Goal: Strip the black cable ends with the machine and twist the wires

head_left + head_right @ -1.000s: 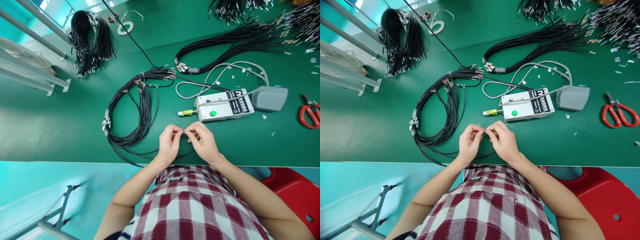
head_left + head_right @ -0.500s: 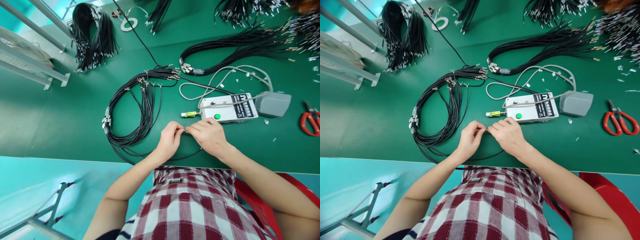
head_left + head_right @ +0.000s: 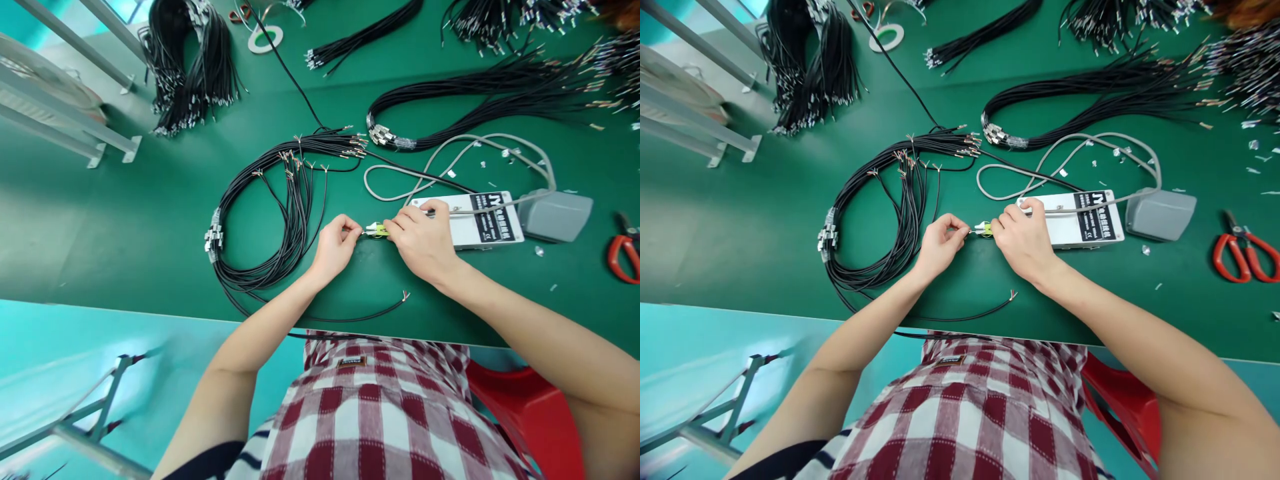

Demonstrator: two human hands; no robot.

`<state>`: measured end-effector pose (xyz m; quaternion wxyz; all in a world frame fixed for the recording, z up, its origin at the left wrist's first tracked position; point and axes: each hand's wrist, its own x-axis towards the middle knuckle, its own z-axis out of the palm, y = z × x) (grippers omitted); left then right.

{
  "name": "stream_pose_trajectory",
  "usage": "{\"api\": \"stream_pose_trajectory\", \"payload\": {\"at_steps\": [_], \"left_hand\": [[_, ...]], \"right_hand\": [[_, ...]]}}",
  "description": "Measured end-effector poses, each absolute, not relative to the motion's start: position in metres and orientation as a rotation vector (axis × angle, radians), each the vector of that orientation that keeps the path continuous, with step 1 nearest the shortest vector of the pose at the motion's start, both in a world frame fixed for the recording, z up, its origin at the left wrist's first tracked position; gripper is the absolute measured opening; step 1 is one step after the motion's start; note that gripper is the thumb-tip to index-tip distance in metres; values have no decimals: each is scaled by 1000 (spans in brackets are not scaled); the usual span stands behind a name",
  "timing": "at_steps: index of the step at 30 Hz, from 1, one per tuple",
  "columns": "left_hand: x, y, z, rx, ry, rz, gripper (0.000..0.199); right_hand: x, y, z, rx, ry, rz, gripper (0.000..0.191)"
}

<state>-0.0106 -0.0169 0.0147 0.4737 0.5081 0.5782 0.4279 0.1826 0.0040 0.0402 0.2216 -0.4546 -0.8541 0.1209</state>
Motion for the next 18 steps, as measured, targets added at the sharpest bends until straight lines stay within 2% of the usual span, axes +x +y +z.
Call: {"api": "stream_pose_trajectory", "payload": {"at_steps": [8, 12, 16, 18], "left_hand": [[-5, -9, 3, 1244, 1455, 1049, 8], [-3, -8, 6, 1262, 1464, 1037, 9], [-2, -8, 10, 1249, 1479, 1026, 11], [-2, -8, 12, 1242, 1480, 1013, 11]], "right_hand": [[182, 11, 39, -1164, -2194, 496, 27], [179, 11, 40, -1162, -2260, 369, 27], [192, 4, 52, -1130, -2409, 211, 14], [210, -8, 57, -1176, -2459, 76, 18]]}}
